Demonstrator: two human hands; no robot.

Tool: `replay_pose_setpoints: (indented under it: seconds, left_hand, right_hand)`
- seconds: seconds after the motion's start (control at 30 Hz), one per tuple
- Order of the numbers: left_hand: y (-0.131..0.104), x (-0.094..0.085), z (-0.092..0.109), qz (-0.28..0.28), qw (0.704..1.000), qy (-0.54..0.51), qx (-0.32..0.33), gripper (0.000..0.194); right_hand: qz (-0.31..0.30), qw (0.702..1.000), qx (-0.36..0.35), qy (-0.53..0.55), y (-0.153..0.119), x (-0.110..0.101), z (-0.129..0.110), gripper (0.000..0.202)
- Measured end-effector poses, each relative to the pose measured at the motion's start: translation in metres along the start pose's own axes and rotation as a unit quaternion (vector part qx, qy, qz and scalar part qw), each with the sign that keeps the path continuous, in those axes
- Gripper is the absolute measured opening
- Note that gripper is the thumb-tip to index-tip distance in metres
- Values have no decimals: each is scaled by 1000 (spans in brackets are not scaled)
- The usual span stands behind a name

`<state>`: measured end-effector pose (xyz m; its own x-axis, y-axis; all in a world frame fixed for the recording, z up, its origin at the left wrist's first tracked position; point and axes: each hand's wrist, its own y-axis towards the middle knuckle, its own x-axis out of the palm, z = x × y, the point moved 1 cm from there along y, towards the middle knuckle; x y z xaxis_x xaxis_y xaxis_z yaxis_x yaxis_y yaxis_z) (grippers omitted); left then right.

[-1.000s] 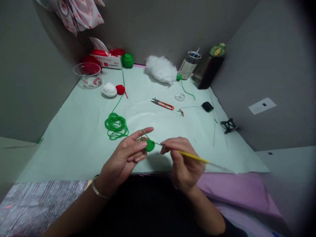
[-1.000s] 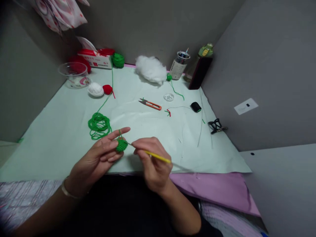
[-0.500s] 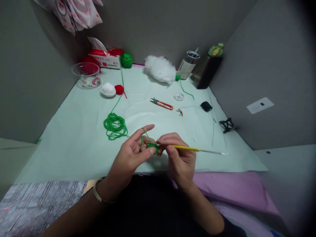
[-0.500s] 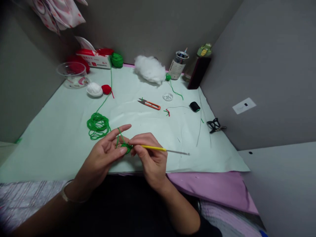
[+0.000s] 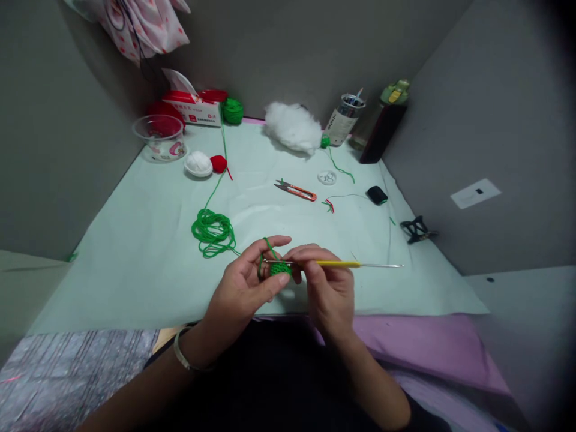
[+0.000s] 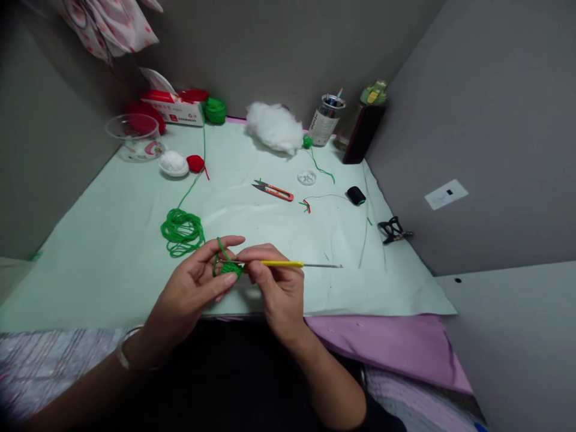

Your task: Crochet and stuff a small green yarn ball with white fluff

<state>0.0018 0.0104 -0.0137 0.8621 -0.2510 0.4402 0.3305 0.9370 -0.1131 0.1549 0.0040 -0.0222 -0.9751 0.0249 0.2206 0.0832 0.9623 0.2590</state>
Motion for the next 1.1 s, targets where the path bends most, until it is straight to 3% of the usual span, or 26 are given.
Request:
replay_pose_setpoints:
  seconds: [0.07,0.3,0.47,0.67,0.8,0.87,0.93,1.0,1.1]
  left_hand:
    - [-1,-2,-1,1,1000,27,8,36]
    - [0,-7,3,21,999,39,8,34]
    - [0,-8,4,33,996,78,9,32]
    - [-3,-8,9,64,985,153,46,33]
    - [-6,-3,9,113,974,186,66,34]
    - [-5,-2,7,109,984,129,58,39]
    - [-3,-3,2,64,998,14,9,44]
    - [0,-5,-1,15,993,-106,-60,43]
    - [5,-10,-2,0,978,-185,-98,30]
  right_hand:
    - [7,1000,-2,-7,0,0,0,16]
    - [1,989,77,123,8,1,0,21]
    - [-28,989,74,128,7,0,-1,22]
    - [-54,995,-65,-48,-2,-1,-9,21]
    - [-88,945,-208,-236,-11,-2,-6,21]
    - [-87,908,-247,-327,-15,-3,-2,23]
    - [-77,889,-263,-367,-17,-4,1,30]
    - [-50,909,-248,-330,-16,-4,1,29]
    - [6,976,-146,-163,-8,-3,-2,22]
